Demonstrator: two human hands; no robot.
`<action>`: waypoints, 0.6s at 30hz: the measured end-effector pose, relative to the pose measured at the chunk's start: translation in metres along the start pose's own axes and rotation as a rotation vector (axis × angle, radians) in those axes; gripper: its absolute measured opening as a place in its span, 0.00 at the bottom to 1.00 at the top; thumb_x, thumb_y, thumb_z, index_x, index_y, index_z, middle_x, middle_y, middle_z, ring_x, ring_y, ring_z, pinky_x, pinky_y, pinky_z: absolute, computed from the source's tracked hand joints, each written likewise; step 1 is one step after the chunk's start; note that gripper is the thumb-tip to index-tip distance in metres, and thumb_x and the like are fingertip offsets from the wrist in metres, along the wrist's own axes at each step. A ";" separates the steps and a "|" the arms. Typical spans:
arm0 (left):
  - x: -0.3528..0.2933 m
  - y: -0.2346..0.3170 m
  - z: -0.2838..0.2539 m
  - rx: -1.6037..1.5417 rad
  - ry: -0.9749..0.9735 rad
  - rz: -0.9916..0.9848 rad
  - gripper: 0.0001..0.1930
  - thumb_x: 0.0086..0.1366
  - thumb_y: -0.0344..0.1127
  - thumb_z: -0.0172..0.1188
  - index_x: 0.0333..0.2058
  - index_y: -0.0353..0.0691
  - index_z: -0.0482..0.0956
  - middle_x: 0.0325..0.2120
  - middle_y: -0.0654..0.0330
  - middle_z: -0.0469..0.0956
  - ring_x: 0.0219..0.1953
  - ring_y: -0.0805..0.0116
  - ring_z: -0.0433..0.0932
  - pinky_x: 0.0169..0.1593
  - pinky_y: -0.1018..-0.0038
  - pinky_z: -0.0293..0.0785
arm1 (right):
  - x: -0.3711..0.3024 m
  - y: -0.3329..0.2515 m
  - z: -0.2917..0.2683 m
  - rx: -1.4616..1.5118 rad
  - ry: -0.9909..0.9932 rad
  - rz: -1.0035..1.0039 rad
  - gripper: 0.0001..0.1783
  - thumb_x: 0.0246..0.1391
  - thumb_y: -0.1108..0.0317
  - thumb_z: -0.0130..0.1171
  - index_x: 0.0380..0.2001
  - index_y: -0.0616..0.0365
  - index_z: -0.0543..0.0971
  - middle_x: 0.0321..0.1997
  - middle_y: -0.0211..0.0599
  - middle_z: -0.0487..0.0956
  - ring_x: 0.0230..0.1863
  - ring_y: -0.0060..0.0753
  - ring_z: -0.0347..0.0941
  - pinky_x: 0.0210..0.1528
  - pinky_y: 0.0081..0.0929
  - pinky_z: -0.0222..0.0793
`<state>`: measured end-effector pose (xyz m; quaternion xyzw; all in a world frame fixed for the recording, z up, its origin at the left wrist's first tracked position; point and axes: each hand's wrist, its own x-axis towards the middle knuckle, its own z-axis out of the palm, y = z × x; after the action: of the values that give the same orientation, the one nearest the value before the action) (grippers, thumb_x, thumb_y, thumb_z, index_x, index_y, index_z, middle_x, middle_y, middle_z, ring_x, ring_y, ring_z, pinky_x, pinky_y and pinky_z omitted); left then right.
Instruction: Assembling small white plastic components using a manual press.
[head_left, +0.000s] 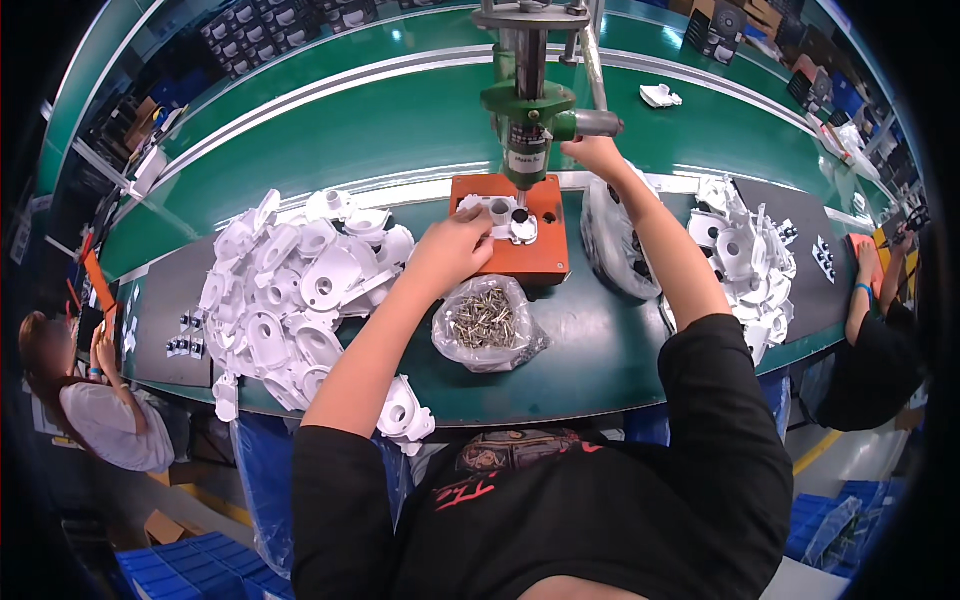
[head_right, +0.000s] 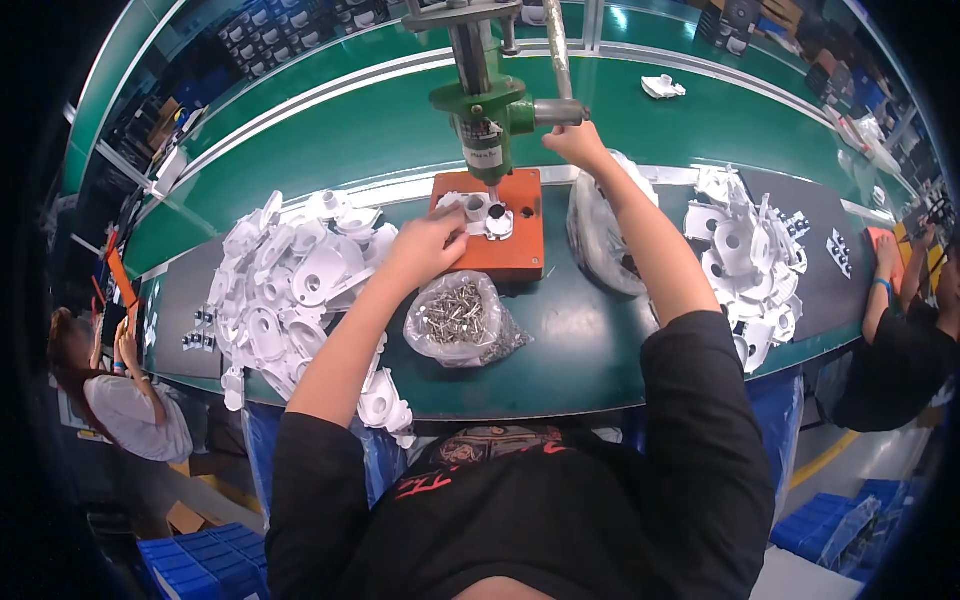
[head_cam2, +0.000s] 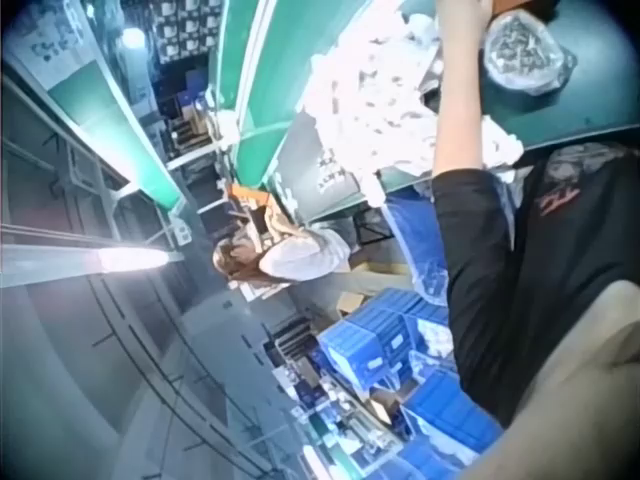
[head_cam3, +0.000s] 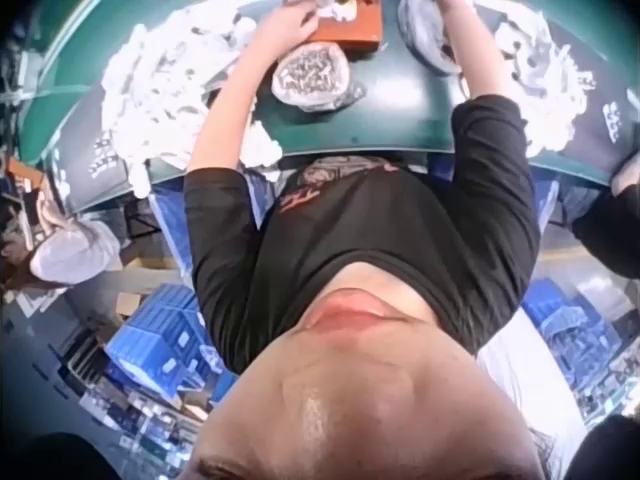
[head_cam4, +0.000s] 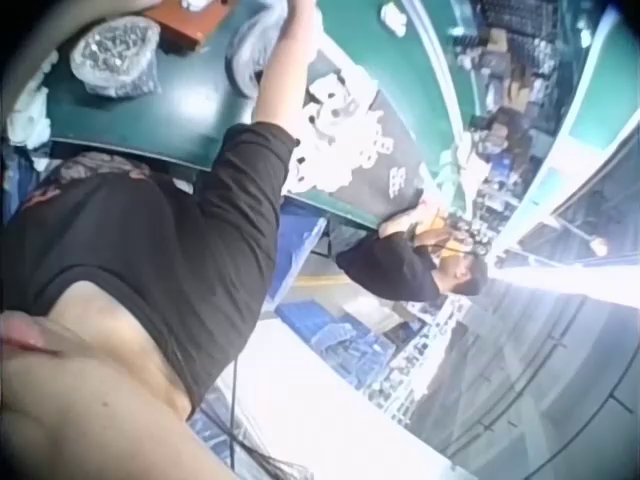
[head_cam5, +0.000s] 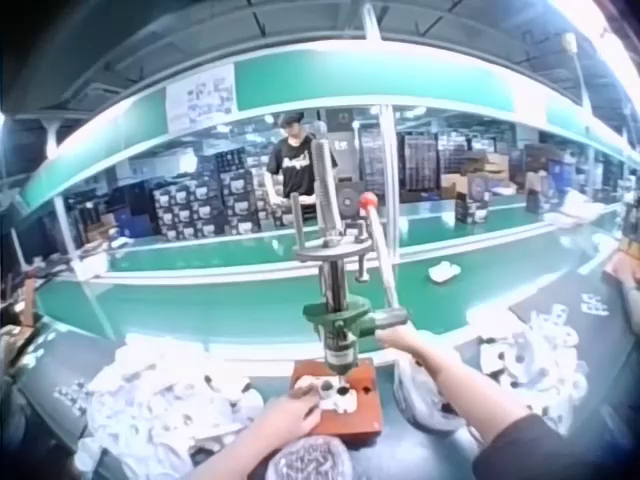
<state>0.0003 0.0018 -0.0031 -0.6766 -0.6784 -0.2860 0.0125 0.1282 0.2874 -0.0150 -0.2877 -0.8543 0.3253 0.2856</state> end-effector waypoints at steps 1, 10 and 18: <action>0.000 -0.001 0.000 -0.003 0.001 0.001 0.08 0.53 0.36 0.55 0.29 0.38 0.71 0.45 0.52 0.73 0.35 0.51 0.76 0.39 0.62 0.73 | -0.011 -0.011 -0.005 0.151 -0.001 0.101 0.07 0.40 0.70 0.55 0.19 0.62 0.69 0.23 0.39 0.72 0.23 0.28 0.69 0.27 0.26 0.66; 0.000 0.006 -0.008 0.004 -0.064 -0.014 0.08 0.54 0.35 0.52 0.30 0.36 0.72 0.40 0.49 0.75 0.37 0.51 0.75 0.40 0.61 0.73 | -0.102 -0.069 -0.016 1.374 -0.189 0.457 0.08 0.44 0.70 0.47 0.16 0.52 0.63 0.17 0.31 0.63 0.19 0.22 0.55 0.19 0.19 0.49; 0.000 0.001 -0.001 -0.051 0.023 0.045 0.07 0.53 0.35 0.54 0.28 0.37 0.71 0.28 0.51 0.75 0.27 0.49 0.75 0.32 0.60 0.71 | -0.122 -0.085 -0.014 1.155 -0.255 0.372 0.08 0.49 0.76 0.50 0.21 0.54 0.65 0.19 0.26 0.65 0.19 0.19 0.60 0.19 0.17 0.55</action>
<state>0.0012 0.0010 -0.0022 -0.6886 -0.6552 -0.3106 0.0092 0.1934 0.1578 0.0180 -0.1897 -0.5032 0.8113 0.2294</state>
